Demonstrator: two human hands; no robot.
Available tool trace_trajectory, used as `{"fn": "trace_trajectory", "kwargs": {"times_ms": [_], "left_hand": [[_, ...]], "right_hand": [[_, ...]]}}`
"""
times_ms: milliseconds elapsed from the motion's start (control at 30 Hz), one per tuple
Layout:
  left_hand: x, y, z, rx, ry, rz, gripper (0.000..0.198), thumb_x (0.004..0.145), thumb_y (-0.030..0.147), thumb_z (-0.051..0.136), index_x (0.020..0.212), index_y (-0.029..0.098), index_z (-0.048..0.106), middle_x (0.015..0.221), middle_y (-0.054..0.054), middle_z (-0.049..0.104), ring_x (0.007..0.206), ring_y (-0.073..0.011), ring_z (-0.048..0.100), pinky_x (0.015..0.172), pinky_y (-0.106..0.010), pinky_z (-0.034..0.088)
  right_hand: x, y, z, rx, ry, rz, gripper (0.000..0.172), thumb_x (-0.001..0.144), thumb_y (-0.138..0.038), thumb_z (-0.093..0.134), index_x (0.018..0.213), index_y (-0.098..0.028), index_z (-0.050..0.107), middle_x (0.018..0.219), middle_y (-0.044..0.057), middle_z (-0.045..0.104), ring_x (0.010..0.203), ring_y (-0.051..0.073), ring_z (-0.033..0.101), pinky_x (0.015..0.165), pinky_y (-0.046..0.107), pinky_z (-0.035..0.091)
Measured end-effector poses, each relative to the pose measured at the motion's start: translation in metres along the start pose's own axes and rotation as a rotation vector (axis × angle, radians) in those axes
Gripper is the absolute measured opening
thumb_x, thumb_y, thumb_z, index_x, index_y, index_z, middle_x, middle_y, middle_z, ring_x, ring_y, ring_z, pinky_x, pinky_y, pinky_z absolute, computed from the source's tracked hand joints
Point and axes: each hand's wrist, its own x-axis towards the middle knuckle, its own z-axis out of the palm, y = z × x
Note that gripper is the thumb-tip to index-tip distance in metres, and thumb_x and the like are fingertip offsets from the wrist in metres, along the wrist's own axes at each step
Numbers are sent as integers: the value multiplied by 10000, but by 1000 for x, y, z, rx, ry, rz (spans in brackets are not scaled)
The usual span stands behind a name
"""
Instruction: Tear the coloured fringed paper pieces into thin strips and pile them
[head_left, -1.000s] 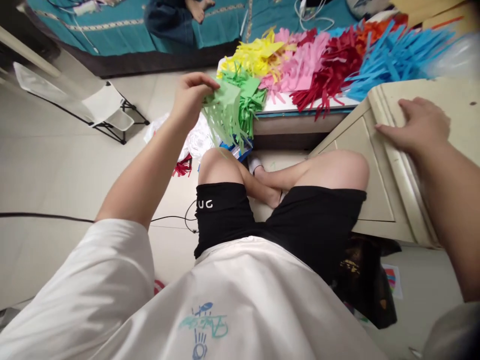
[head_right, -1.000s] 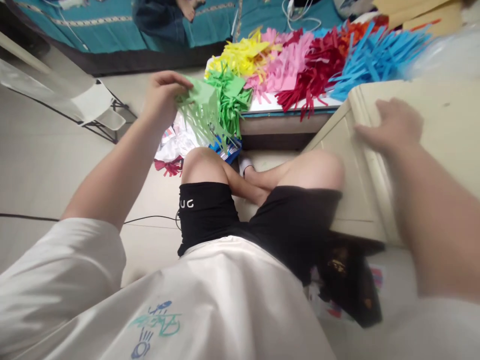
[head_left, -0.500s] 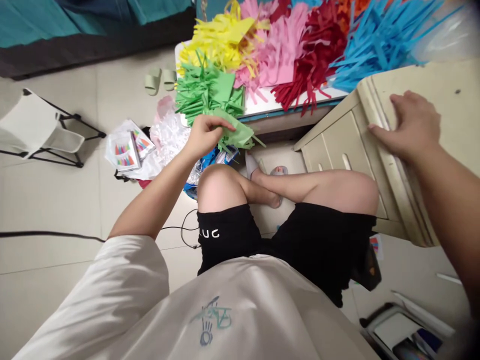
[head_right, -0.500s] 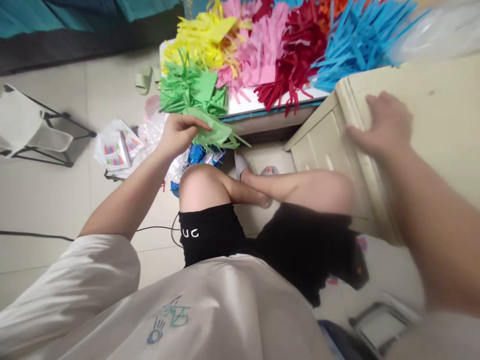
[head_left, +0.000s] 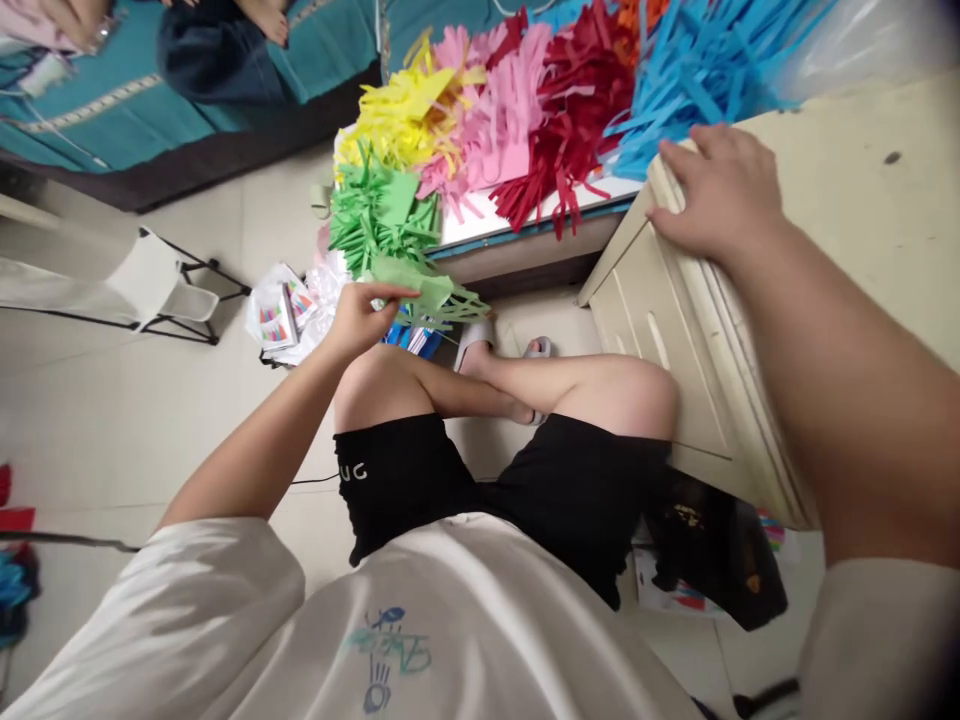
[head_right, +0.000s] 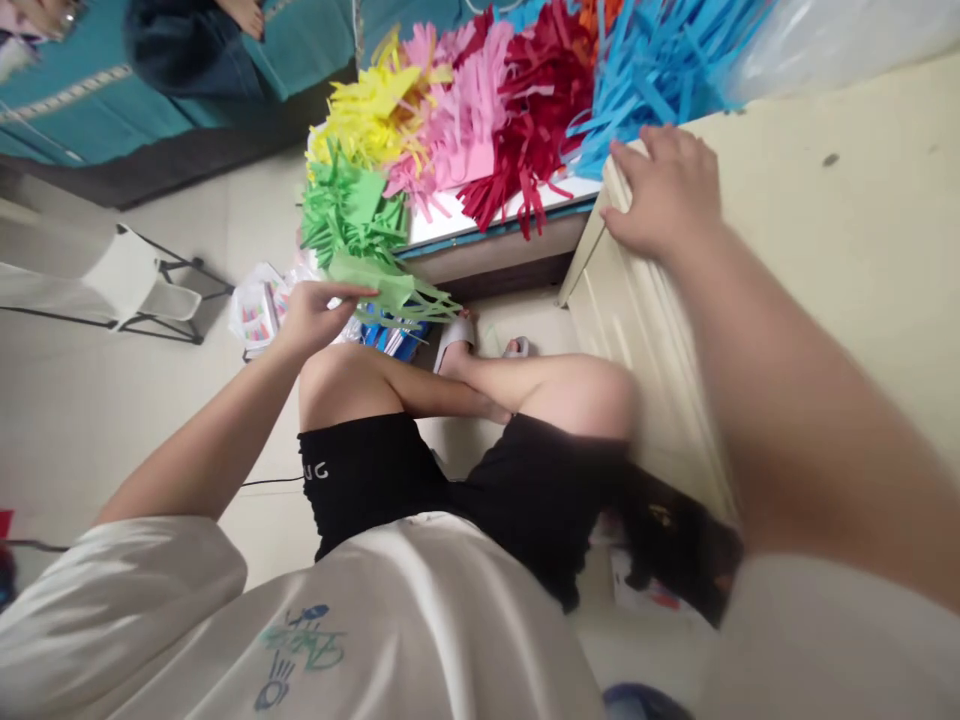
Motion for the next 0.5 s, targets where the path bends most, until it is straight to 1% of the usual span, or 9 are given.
{"fn": "trace_trajectory", "kwargs": {"times_ms": [67,100,167,200,267,333,367,433,500], "left_hand": [[-2,6,-3,19,-4,-43,308,804,272,660,957,233,924,1010,-70,906,918,-261,811,875,-346,629],[-2,9,-2,19,2,-60,300,798,277,668,953,235,922,997,-68,905,926,-262,813,887,-348,629],[-2,12,4,8,32,-74,298,791,291,668,941,236,920,970,-61,904,917,-266,811,902,-360,627],[-4,13,8,0,54,-73,298,789,298,663,928,234,919,958,-59,902,901,-266,804,898,-366,624],[-9,12,19,-24,100,-73,296,784,308,653,901,227,912,935,-59,896,866,-262,785,877,-373,621],[-14,9,29,-58,133,-83,292,771,300,649,888,213,902,904,-64,881,850,-260,770,858,-373,622],[-15,7,34,-77,140,-87,294,764,289,650,896,205,899,897,-67,873,855,-261,768,857,-373,623],[-11,5,43,-122,139,-81,302,762,264,658,933,191,896,914,-74,866,885,-263,773,872,-374,628],[-1,6,49,-167,141,-60,294,783,249,677,974,192,893,945,-71,867,911,-259,780,882,-376,631]], "right_hand": [[0,-1,3,24,-6,4,939,1012,-451,674,1847,-244,298,1923,129,299,1783,396,251,1445,613,193],[-1,-1,4,30,-10,8,945,1001,-456,670,1846,-274,287,1929,105,292,1786,377,251,1445,613,196],[-3,0,5,31,-10,15,895,996,-470,660,1818,-340,330,1931,62,295,1786,351,258,1435,624,209],[-3,1,6,26,-12,14,883,997,-473,661,1810,-350,340,1936,58,285,1792,350,242,1427,641,209],[2,4,9,10,-28,-3,923,1006,-489,673,1829,-317,294,1954,85,222,1814,372,167,1410,696,194],[9,7,12,-18,-52,-12,1006,1003,-513,721,1851,-275,236,1965,120,140,1825,415,87,1390,763,166],[13,8,13,-33,-59,-11,1052,990,-504,761,1857,-260,218,1964,139,122,1823,436,73,1380,790,153],[18,8,13,-63,-64,-4,1111,962,-428,835,1859,-228,210,1955,182,145,1813,470,96,1367,823,135],[18,6,13,-90,-53,-2,1085,963,-359,851,1844,-180,243,1933,220,215,1798,486,144,1359,820,137]]}}
